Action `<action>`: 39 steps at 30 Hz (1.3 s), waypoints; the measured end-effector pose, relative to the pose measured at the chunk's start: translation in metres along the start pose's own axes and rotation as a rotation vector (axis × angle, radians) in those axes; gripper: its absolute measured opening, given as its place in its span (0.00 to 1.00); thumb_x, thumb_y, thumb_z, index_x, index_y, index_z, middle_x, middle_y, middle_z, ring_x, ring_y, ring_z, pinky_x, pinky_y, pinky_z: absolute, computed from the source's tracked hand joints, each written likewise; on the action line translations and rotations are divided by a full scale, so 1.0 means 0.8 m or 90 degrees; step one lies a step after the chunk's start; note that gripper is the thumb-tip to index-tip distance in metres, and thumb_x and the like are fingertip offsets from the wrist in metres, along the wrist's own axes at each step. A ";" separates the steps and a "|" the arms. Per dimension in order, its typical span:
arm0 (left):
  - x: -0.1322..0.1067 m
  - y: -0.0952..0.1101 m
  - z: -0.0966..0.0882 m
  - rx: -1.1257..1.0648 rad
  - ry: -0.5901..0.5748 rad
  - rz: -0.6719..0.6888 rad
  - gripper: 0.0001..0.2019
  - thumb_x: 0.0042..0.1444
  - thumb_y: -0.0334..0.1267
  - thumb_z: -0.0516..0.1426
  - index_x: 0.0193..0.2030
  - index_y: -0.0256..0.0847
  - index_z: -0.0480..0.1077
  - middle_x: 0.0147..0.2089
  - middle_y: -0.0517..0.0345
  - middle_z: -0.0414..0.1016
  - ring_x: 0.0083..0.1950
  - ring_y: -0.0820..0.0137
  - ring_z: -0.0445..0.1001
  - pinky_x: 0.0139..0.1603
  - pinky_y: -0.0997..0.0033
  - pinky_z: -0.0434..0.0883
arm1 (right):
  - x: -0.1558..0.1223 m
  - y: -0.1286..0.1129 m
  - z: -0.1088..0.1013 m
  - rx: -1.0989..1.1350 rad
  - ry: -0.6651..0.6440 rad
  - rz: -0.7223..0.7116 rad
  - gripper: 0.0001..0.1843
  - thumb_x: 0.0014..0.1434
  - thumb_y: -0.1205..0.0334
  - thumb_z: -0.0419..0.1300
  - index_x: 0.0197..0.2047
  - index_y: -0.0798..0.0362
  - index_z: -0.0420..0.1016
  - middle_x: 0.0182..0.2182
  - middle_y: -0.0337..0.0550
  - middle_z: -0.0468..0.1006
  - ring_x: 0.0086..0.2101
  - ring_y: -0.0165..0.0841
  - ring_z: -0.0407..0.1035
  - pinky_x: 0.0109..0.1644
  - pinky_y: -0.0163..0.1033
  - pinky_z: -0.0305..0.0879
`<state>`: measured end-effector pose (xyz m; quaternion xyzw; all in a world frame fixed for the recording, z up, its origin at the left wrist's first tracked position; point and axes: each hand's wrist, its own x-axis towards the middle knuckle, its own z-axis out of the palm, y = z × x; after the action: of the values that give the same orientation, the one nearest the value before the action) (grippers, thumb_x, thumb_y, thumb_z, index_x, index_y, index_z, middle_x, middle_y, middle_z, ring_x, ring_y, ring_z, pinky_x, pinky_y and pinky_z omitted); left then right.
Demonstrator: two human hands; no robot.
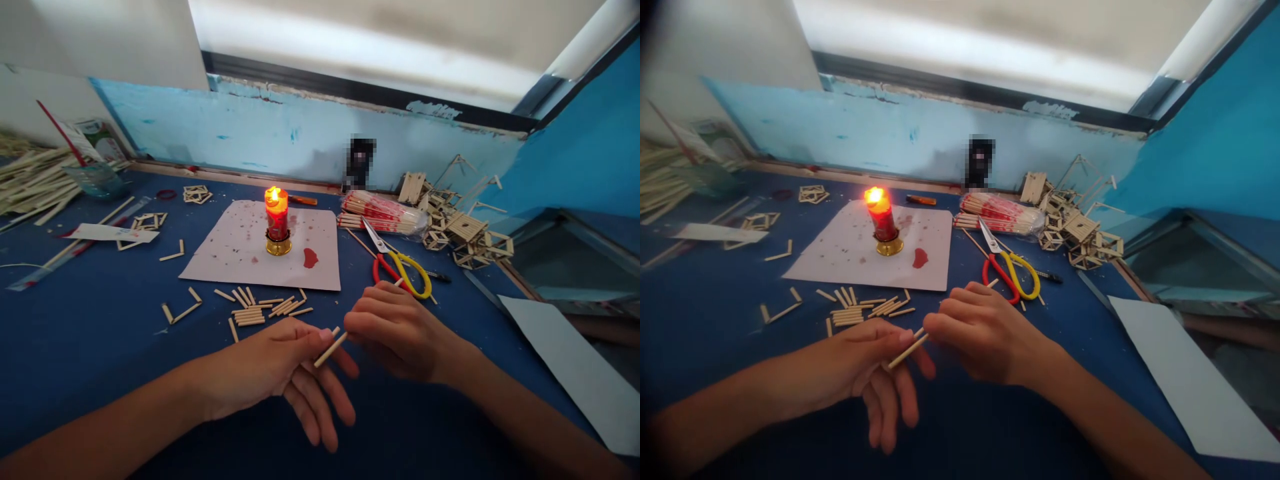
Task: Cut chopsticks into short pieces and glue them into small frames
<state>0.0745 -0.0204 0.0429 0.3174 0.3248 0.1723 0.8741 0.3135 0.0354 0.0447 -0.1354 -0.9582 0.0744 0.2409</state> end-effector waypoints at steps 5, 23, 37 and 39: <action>-0.003 0.001 0.001 -0.021 -0.039 -0.030 0.23 0.73 0.53 0.51 0.46 0.36 0.79 0.38 0.46 0.86 0.34 0.66 0.86 0.34 0.73 0.80 | -0.003 0.002 0.001 0.008 0.041 -0.015 0.03 0.70 0.69 0.58 0.44 0.53 0.73 0.36 0.44 0.80 0.35 0.34 0.67 0.42 0.42 0.59; 0.005 -0.005 -0.001 0.026 0.054 0.025 0.21 0.72 0.51 0.54 0.35 0.36 0.74 0.31 0.49 0.85 0.30 0.69 0.84 0.30 0.76 0.78 | -0.009 0.012 0.003 -0.084 0.157 -0.058 0.13 0.66 0.69 0.64 0.53 0.51 0.74 0.45 0.48 0.82 0.46 0.41 0.76 0.52 0.49 0.70; 0.002 0.009 0.001 -0.010 0.128 0.182 0.18 0.73 0.48 0.54 0.39 0.37 0.76 0.41 0.49 0.86 0.34 0.69 0.85 0.34 0.76 0.80 | -0.035 0.095 -0.028 -0.293 -0.239 0.811 0.26 0.62 0.38 0.56 0.43 0.55 0.75 0.37 0.59 0.82 0.38 0.54 0.77 0.35 0.45 0.57; 0.000 0.008 0.002 -0.026 0.118 0.187 0.17 0.73 0.47 0.54 0.40 0.37 0.76 0.43 0.50 0.86 0.35 0.70 0.85 0.36 0.76 0.80 | -0.034 0.094 -0.024 -0.283 -0.240 0.814 0.24 0.60 0.41 0.57 0.41 0.55 0.75 0.36 0.59 0.81 0.37 0.54 0.76 0.34 0.45 0.55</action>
<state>0.0748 -0.0160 0.0481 0.3266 0.3507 0.3331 0.8121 0.3626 0.1008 0.0341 -0.7030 -0.7087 0.0258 -0.0533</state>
